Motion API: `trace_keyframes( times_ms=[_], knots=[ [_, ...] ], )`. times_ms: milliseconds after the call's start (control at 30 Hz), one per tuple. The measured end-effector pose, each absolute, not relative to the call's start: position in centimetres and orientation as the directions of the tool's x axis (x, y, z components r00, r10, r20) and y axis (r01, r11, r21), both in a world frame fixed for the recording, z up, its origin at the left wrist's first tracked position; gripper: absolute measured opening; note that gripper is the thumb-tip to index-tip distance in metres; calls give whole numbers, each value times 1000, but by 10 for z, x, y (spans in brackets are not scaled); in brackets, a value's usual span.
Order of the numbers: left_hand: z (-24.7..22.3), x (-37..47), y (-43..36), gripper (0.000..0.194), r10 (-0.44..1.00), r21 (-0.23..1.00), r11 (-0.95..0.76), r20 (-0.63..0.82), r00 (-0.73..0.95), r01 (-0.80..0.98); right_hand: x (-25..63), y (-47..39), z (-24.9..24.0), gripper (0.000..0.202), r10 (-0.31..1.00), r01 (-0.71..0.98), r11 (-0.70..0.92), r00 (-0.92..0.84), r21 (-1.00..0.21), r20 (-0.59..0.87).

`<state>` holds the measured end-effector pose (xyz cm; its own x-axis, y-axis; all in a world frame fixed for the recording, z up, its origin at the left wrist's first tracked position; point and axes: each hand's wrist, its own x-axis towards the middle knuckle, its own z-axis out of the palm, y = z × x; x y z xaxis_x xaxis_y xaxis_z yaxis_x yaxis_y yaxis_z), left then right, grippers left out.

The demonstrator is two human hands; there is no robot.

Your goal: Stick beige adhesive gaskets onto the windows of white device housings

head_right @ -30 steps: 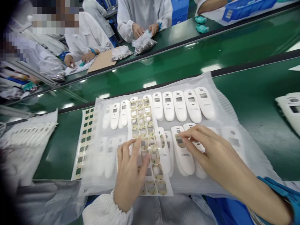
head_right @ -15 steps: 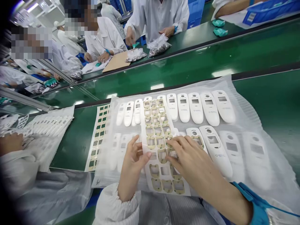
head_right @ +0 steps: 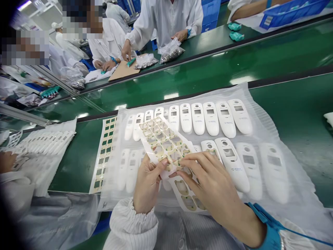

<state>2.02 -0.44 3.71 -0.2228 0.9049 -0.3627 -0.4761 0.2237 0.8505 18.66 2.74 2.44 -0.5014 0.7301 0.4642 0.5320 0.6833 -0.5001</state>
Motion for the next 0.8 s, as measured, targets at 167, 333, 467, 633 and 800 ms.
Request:
trace_keyframes(
  times_ms=[167,333,467,633,800],
  knots=[
    [42,20,0,59,897,852,221,-369,-245,-475,189,32,29,14,786,541,615,-481,-573,389],
    [44,20,2,53,900,759,225,-402,-168,-611,190,36,28,7,824,526,548,-474,-651,311],
    [43,27,0,42,911,753,248,-396,-119,-609,187,34,29,5,842,533,529,-428,-660,329],
    [38,29,1,46,910,842,239,-368,-191,-484,188,36,28,7,850,539,511,-435,-669,299],
    [36,18,3,50,929,864,250,-341,-145,-436,196,39,22,22,838,555,530,-459,-641,295]
  ],
)
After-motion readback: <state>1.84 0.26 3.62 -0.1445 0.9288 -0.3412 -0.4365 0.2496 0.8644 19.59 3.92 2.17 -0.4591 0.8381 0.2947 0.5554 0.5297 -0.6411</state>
